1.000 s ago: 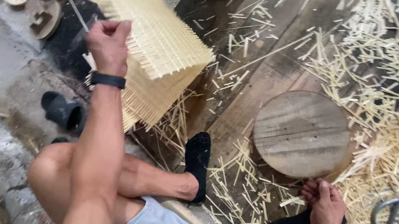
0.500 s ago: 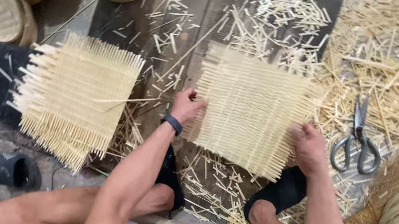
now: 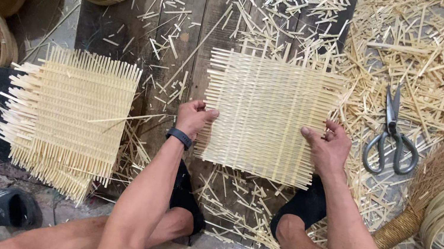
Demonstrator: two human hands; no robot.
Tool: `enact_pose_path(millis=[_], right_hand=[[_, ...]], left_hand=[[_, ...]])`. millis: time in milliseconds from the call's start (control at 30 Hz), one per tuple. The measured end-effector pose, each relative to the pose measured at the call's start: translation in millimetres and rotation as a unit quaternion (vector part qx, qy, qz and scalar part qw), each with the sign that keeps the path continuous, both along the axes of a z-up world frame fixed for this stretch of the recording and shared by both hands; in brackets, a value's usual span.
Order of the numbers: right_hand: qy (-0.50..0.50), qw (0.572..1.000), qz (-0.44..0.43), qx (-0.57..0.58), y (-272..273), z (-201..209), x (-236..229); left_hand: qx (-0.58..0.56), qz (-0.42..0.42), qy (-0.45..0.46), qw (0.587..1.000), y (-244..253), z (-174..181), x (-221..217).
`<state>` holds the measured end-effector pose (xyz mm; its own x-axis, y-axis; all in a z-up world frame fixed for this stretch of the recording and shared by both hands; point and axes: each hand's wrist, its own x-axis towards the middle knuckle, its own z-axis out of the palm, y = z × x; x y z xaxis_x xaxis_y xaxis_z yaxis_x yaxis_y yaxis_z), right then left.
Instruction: The person constructs bamboo steamer components by trimming woven bamboo sheets with shears, fitting them into circular wooden frames, and securing the edges.
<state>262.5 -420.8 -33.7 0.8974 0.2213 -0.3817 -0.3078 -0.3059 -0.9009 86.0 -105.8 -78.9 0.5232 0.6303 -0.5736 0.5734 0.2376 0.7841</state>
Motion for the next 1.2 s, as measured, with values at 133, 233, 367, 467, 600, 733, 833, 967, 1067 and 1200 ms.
enact_pose_path(millis=[133, 233, 367, 467, 600, 733, 833, 967, 1067, 1200], right_hand=[[-0.033, 0.999, -0.013, -0.003, 0.0, -8.4, -5.4], [-0.054, 0.998, -0.025, -0.004, 0.2, -14.4, -8.5], [-0.14, 0.987, 0.014, -0.077, -4.5, -17.0, -8.4], [-0.107, 0.991, -0.025, -0.08, -16.7, -13.5, -15.1], [-0.183, 0.973, -0.12, -0.074, -94.3, -1.4, -6.8], [-0.279, 0.899, -0.258, -0.218, -220.6, 15.3, 8.5], [-0.188, 0.864, -0.216, -0.415, -301.6, 18.4, 5.7], [-0.029, 0.807, -0.004, -0.59, -370.8, -7.6, -8.1], [-0.055, 0.847, -0.013, -0.528, -390.5, -22.0, -37.2], [-0.184, 0.852, -0.065, -0.486, -393.2, 7.8, -54.3]], left_hand=[[-0.014, 0.014, -0.027, 0.999, -0.6, -2.3, 0.2], [-0.021, 0.025, -0.018, 0.999, -0.3, -0.1, 2.6], [-0.008, 0.008, -0.003, 1.0, 1.6, -5.0, -0.4], [-0.02, -0.002, -0.039, 0.999, 8.9, -20.5, -8.7], [-0.055, 0.015, -0.068, 0.996, 19.9, -37.0, -14.0], [-0.074, 0.045, -0.099, 0.991, 26.3, -48.9, -16.3], [-0.056, 0.046, -0.088, 0.994, 24.7, -45.6, -15.8], [0.059, 0.007, -0.026, 0.998, 12.6, -20.9, -10.4], [0.108, 0.052, 0.005, 0.993, 3.4, 1.4, -6.2], [0.151, 0.091, 0.024, 0.984, 11.6, 21.8, -8.4]])
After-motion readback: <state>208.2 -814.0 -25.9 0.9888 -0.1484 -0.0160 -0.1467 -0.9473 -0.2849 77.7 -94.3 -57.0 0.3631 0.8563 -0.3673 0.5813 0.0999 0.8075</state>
